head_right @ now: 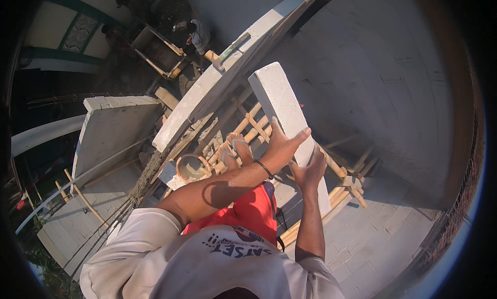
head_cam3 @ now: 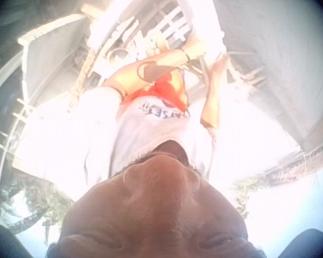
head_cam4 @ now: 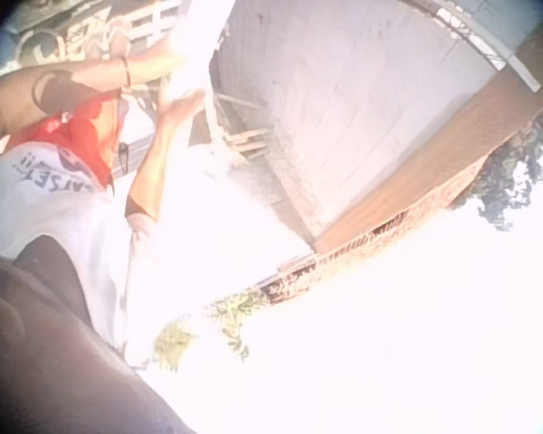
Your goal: The person applies mortar to a lightweight concrete block using a trowel, positions the block on a wall, and then uses a hammer to tap it into place before sawing a piece off a different block.
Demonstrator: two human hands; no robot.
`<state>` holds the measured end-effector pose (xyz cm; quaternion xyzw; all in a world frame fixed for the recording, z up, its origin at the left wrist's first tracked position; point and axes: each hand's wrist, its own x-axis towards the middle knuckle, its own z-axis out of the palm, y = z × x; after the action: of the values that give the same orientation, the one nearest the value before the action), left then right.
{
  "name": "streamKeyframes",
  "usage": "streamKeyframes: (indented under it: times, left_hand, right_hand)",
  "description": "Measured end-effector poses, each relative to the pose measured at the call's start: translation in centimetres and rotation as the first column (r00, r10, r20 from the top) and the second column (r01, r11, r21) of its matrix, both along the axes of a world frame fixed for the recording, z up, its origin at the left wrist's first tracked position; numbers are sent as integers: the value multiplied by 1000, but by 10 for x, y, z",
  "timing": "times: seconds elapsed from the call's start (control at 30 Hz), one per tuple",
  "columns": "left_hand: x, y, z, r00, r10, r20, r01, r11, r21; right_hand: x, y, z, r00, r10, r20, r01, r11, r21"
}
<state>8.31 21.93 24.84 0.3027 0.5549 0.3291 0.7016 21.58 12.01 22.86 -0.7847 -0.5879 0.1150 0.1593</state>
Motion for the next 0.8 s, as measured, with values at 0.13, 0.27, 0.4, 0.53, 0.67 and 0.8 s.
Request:
streamKeyframes:
  times: [0.13,0.27,0.4,0.53,0.67,0.8]
  left_hand:
    - [17,-4,-15,978,-144,-154,166,976,138]
    - [-8,-34,-59,906,-300,-298,355,923,151]
    - [-30,-74,-66,731,-613,-299,662,744,92]
    - [-41,-106,-98,652,-350,-673,691,639,337]
    - [-40,-88,-126,386,-390,-836,854,493,164]
    - [-61,-60,-162,127,-468,-874,964,265,-2]
  right_hand:
    - [6,23,-15,960,-262,-94,269,961,71]
    - [2,53,-30,862,-434,-263,465,883,64]
    - [6,75,-51,666,-575,-475,639,768,-34]
    - [1,91,-103,443,-595,-671,756,650,-78]
    - [-4,88,-158,134,-617,-775,865,455,-213]
    - [-17,76,-197,-156,-671,-725,874,249,-418]
